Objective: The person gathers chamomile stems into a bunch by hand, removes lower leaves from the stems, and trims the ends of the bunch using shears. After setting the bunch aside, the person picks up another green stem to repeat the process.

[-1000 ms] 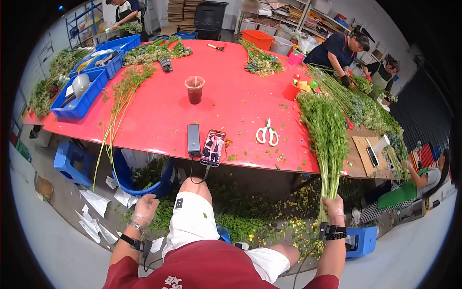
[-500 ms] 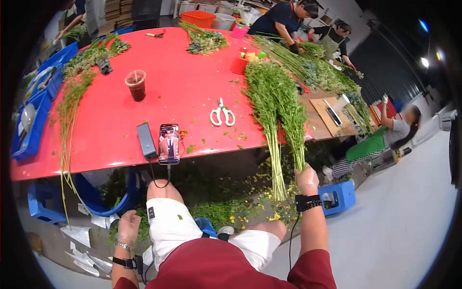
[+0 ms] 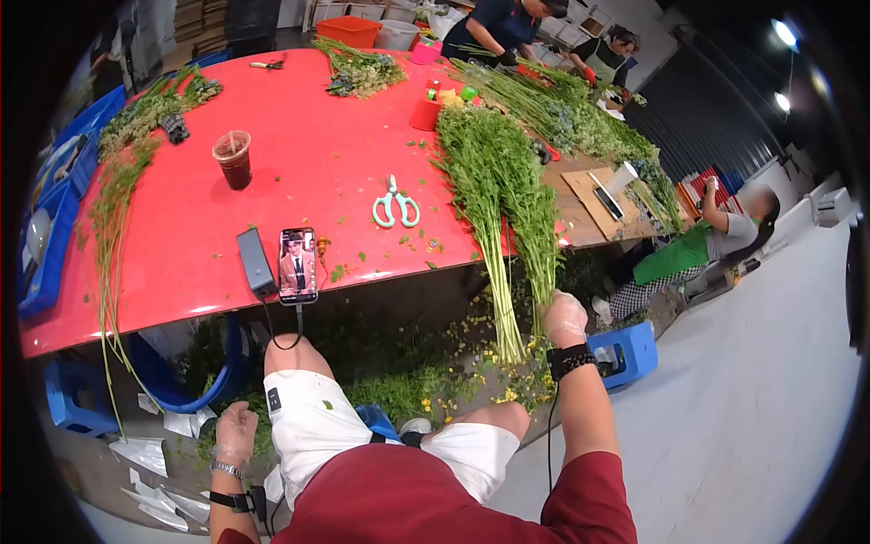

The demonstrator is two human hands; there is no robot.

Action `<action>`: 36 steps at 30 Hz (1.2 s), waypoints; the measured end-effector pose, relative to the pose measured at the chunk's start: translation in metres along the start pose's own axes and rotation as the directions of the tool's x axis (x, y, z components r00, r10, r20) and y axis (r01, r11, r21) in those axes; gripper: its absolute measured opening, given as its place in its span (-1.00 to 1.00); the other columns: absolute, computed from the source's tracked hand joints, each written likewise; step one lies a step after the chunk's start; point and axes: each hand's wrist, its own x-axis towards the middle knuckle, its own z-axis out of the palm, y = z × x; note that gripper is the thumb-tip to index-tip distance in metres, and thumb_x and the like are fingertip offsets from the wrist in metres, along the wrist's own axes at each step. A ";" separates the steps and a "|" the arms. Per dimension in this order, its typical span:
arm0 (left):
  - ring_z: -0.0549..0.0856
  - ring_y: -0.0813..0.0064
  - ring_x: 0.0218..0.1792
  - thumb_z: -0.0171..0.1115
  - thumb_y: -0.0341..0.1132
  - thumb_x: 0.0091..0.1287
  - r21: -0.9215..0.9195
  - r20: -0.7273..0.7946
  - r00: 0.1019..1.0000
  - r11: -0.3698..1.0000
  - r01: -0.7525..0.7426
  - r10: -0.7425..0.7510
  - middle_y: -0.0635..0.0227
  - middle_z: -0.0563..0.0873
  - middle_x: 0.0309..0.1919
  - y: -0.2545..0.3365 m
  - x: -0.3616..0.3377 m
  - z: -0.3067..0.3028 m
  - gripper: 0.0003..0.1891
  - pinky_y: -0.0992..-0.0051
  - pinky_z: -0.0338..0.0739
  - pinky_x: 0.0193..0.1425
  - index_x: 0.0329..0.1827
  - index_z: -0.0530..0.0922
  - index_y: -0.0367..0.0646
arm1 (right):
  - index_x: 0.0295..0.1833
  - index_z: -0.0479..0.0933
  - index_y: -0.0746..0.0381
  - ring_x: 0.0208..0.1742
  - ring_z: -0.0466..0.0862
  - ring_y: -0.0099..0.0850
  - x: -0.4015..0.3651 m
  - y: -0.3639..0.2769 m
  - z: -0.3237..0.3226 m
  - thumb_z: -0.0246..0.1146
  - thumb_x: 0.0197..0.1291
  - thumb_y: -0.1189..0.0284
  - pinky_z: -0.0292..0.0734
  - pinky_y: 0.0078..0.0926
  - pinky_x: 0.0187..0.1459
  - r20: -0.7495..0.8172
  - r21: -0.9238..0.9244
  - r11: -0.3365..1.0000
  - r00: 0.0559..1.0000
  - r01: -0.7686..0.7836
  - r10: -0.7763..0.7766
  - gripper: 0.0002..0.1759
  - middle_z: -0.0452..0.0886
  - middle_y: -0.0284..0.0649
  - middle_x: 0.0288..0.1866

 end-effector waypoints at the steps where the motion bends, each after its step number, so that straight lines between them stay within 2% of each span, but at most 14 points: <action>1: 0.78 0.28 -0.29 0.35 -0.37 0.33 0.010 0.009 1.000 1.000 -0.007 0.007 0.08 0.80 -0.29 0.006 0.000 -0.001 -0.65 0.32 0.67 -0.13 0.13 0.67 -0.37 | 0.03 0.70 0.24 0.06 0.77 -0.08 -0.003 -0.005 0.005 0.44 0.21 0.18 0.67 -0.08 0.08 0.003 0.000 1.000 1.000 -0.007 0.007 -0.59 0.77 0.00 -0.02; 3: 0.78 0.28 -0.28 0.34 -0.36 0.34 0.022 0.026 1.000 1.000 -0.017 0.017 0.07 0.80 -0.28 0.004 0.001 0.004 -0.64 0.32 0.67 -0.12 0.14 0.67 -0.37 | 0.10 0.70 0.26 0.08 0.75 -0.02 -0.008 -0.010 0.016 0.45 0.22 0.12 0.66 -0.06 0.11 -0.307 0.274 0.921 0.933 0.278 -0.190 -0.51 0.76 0.04 0.02; 5: 0.78 0.30 -0.28 0.35 -0.38 0.33 -0.033 0.019 0.997 0.997 -0.072 0.073 0.08 0.80 -0.26 -0.012 0.005 0.017 -0.65 0.34 0.68 -0.11 0.14 0.67 -0.38 | 0.20 0.67 0.27 0.09 0.74 0.04 -0.024 -0.035 0.009 0.47 0.21 0.05 0.65 -0.04 0.14 -0.173 0.326 0.919 0.969 0.224 -0.175 -0.39 0.76 0.07 0.05; 7: 0.78 0.31 -0.28 0.35 -0.39 0.33 -0.032 0.048 0.997 0.997 -0.063 0.065 0.09 0.80 -0.26 0.008 0.003 0.017 -0.65 0.35 0.68 -0.11 0.14 0.67 -0.37 | 0.08 0.65 0.28 0.07 0.75 -0.01 -0.037 -0.061 0.006 0.48 0.19 -0.01 0.67 -0.07 0.09 0.011 0.182 0.973 0.989 0.141 -0.146 -0.40 0.75 0.07 0.00; 10: 0.79 0.33 -0.27 0.37 -0.41 0.32 -0.025 0.065 0.997 0.998 -0.050 0.052 0.11 0.81 -0.25 0.020 0.004 0.018 -0.65 0.37 0.69 -0.10 0.13 0.67 -0.37 | -0.10 0.66 0.26 -0.02 0.78 -0.01 -0.036 -0.061 0.030 0.42 0.25 0.05 0.69 -0.07 0.01 -0.071 0.124 0.967 0.974 0.224 -0.216 -0.55 0.76 0.05 -0.08; 13: 0.80 0.33 -0.26 0.39 -0.41 0.31 -0.017 0.056 0.998 1.000 -0.025 0.026 0.11 0.81 -0.26 0.021 0.002 0.014 -0.65 0.38 0.69 -0.10 0.13 0.67 -0.37 | -0.29 0.68 0.23 -0.15 0.78 0.04 -0.031 -0.057 0.028 0.26 0.32 0.27 0.69 -0.01 -0.07 -0.115 0.254 0.957 0.987 0.140 -0.114 -0.74 0.77 0.03 -0.21; 19: 0.81 0.25 -0.27 0.42 -0.38 0.28 0.074 0.060 0.997 0.995 -0.059 0.055 0.07 0.82 -0.27 0.024 -0.001 0.015 -0.64 0.35 0.69 -0.11 0.10 0.68 -0.36 | -0.11 0.72 0.22 0.02 0.76 0.07 -0.014 -0.061 0.026 0.30 0.28 0.25 0.65 0.00 0.10 0.070 0.330 0.940 0.991 0.082 -0.110 -0.73 0.77 0.10 -0.09; 21: 0.82 0.23 -0.26 0.43 -0.37 0.28 0.058 0.072 0.996 0.997 -0.049 0.045 0.06 0.82 -0.27 0.029 -0.002 0.016 -0.64 0.33 0.70 -0.11 0.10 0.68 -0.35 | 0.01 0.72 0.21 0.09 0.73 0.11 -0.014 -0.068 0.023 0.30 0.28 0.23 0.62 0.00 0.17 0.161 0.506 0.862 0.979 0.030 -0.129 -0.67 0.77 0.12 -0.05; 23: 0.82 0.22 -0.26 0.43 -0.38 0.27 0.041 0.087 0.994 0.997 -0.063 0.059 0.06 0.82 -0.28 0.029 0.000 0.020 -0.64 0.31 0.70 -0.11 0.10 0.68 -0.35 | 0.04 0.70 0.27 -0.02 0.79 -0.04 -0.008 -0.066 0.031 0.30 0.31 0.25 0.66 -0.13 0.08 0.118 0.477 0.867 0.967 0.143 -0.225 -0.66 0.80 0.06 -0.15; 25: 0.82 0.22 -0.26 0.44 -0.38 0.26 0.049 0.074 0.996 0.997 -0.063 0.059 0.07 0.82 -0.28 0.019 0.006 0.024 -0.64 0.31 0.70 -0.11 0.10 0.68 -0.34 | 0.00 0.68 0.34 -0.20 0.79 -0.29 -0.008 -0.068 0.019 0.30 0.36 0.27 0.64 -0.32 -0.09 0.287 0.780 0.624 0.912 -0.046 -0.293 -0.67 0.80 -0.06 -0.27; 26: 0.82 0.21 -0.26 0.44 -0.39 0.25 0.058 0.064 0.996 0.997 -0.058 0.054 0.08 0.82 -0.29 0.013 0.008 0.025 -0.63 0.30 0.70 -0.10 0.09 0.68 -0.34 | -0.04 0.68 0.37 -0.38 0.66 -0.50 -0.011 -0.067 0.013 0.29 0.42 0.30 0.54 -0.47 -0.26 0.229 0.861 0.506 0.929 -0.053 -0.292 -0.70 0.74 -0.24 -0.39; 27: 0.82 0.21 -0.26 0.44 -0.39 0.25 0.054 0.056 0.997 0.997 -0.054 0.051 0.08 0.82 -0.29 0.014 0.007 0.024 -0.63 0.30 0.70 -0.10 0.09 0.68 -0.34 | -0.02 0.70 0.33 -0.47 0.56 -0.54 -0.011 -0.065 0.006 0.30 0.45 0.28 0.45 -0.49 -0.37 0.185 0.929 0.363 0.935 -0.066 -0.303 -0.70 0.69 -0.34 -0.44; 32: 0.82 0.22 -0.23 0.41 -0.39 0.28 0.046 0.100 0.994 0.998 -0.050 0.045 0.11 0.82 -0.27 0.035 0.003 0.008 -0.63 0.31 0.70 -0.05 0.13 0.67 -0.34 | 0.10 0.70 0.29 -0.54 0.46 -0.69 -0.031 -0.046 -0.092 0.33 0.44 0.33 0.30 -0.72 -0.50 0.167 0.982 0.137 0.938 -0.130 -0.305 -0.72 0.57 -0.44 -0.50; 36: 0.82 0.22 -0.21 0.40 -0.39 0.29 0.025 0.099 0.995 0.999 -0.027 0.024 0.10 0.82 -0.26 0.057 0.002 0.006 -0.63 0.33 0.69 -0.03 0.12 0.66 -0.37 | 0.22 0.56 0.47 -0.63 0.39 -0.65 -0.052 -0.030 -0.145 0.22 0.47 0.48 0.25 -0.68 -0.58 0.035 0.980 -0.177 0.951 -0.094 -0.308 -0.66 0.48 -0.44 -0.55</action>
